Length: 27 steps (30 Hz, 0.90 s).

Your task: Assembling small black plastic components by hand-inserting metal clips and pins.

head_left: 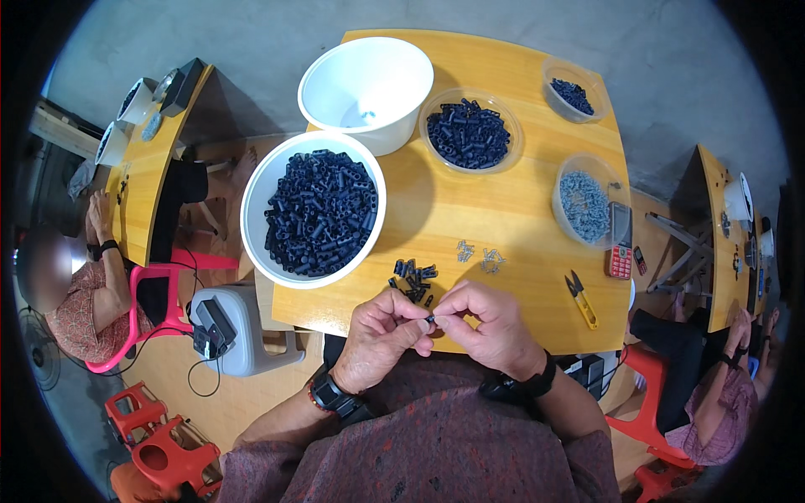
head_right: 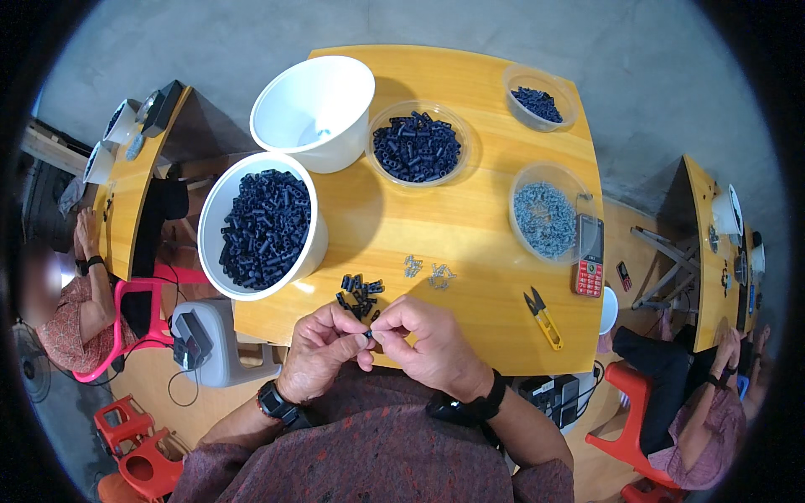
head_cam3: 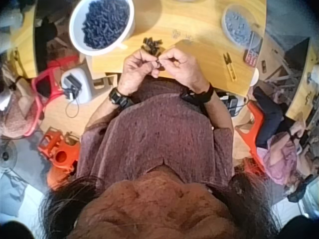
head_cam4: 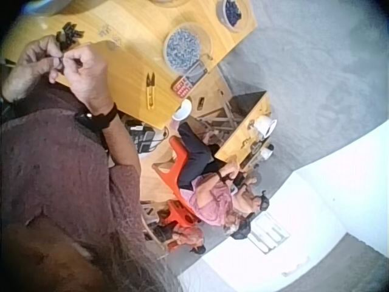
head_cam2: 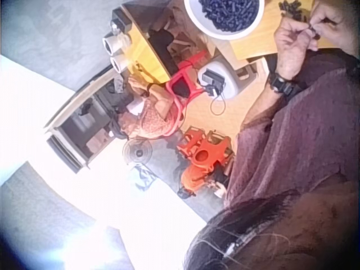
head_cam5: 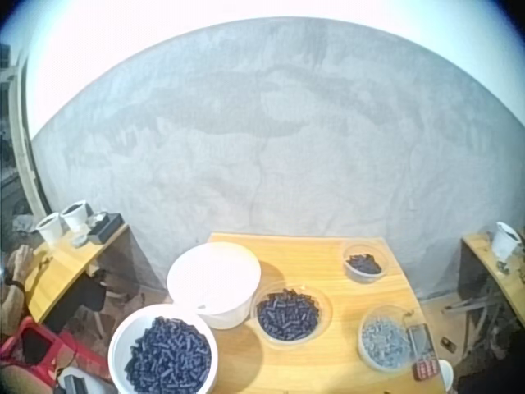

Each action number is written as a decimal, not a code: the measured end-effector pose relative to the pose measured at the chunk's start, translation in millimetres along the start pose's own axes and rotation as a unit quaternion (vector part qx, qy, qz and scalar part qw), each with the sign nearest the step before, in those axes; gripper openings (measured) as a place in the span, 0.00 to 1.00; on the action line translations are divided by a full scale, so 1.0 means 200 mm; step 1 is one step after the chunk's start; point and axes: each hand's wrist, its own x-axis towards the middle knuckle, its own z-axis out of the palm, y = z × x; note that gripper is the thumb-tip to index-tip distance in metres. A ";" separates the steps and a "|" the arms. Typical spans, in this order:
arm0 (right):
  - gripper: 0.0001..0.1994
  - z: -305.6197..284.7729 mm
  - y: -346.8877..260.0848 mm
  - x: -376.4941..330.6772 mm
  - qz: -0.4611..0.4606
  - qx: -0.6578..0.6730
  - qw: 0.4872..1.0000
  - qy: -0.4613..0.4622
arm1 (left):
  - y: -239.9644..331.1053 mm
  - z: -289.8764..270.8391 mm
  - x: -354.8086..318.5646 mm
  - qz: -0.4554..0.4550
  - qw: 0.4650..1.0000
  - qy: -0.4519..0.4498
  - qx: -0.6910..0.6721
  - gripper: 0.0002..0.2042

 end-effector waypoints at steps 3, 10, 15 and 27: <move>0.05 0.03 -0.01 -0.01 -0.022 -0.048 0.998 0.016 | 0.00 0.01 -0.01 0.004 1.000 0.012 -0.015 0.02; 0.05 0.03 0.02 -0.01 -0.039 -0.058 0.997 0.023 | 0.01 0.01 -0.01 0.021 1.000 0.014 -0.006 0.02; 0.06 0.06 -0.01 -0.01 -0.103 -0.121 0.987 0.037 | -0.01 0.04 -0.01 0.024 0.999 0.044 -0.010 0.03; 0.07 0.03 0.00 -0.05 -0.078 -0.063 0.995 0.002 | -0.02 -0.02 -0.05 0.002 1.000 -0.014 0.008 0.03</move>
